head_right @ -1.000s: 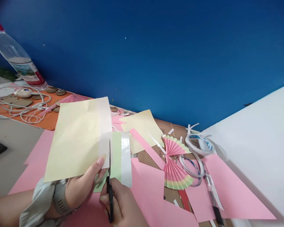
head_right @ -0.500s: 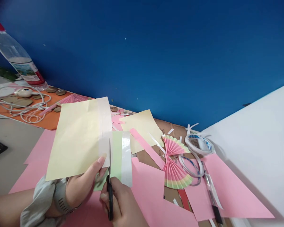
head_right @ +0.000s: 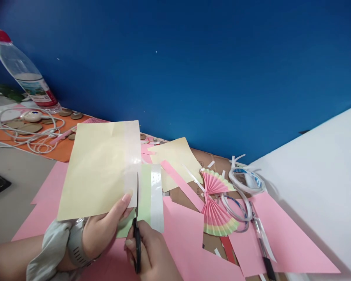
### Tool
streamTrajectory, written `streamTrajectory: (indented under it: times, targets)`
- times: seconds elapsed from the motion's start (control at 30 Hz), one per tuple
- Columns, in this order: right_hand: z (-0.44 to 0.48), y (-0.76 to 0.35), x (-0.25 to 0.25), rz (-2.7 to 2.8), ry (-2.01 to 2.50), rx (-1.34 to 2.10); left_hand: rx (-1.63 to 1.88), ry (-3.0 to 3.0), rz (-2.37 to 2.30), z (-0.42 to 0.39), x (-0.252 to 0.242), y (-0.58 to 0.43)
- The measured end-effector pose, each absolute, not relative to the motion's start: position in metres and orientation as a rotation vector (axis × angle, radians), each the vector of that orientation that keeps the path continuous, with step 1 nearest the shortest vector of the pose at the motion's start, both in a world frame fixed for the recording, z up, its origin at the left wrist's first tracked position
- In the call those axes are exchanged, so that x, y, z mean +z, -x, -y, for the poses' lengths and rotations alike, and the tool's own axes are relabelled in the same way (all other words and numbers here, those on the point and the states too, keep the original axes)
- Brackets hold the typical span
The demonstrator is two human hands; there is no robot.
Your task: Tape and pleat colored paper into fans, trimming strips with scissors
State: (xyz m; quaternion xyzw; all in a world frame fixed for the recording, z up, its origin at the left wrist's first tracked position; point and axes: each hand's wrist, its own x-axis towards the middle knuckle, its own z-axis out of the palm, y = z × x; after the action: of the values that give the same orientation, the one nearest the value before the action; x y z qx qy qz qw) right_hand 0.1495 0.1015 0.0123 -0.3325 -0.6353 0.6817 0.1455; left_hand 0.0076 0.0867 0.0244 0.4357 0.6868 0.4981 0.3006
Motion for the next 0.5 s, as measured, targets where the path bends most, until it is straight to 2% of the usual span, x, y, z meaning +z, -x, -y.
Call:
streamTrajectory:
  times: [0.5]
  targets:
    - [-0.1011, -0.1482, 0.0178, 1.873, 1.018, 1.905, 1.254, -1.053, -1.817, -0.0877, 0.0267, -0.0086]
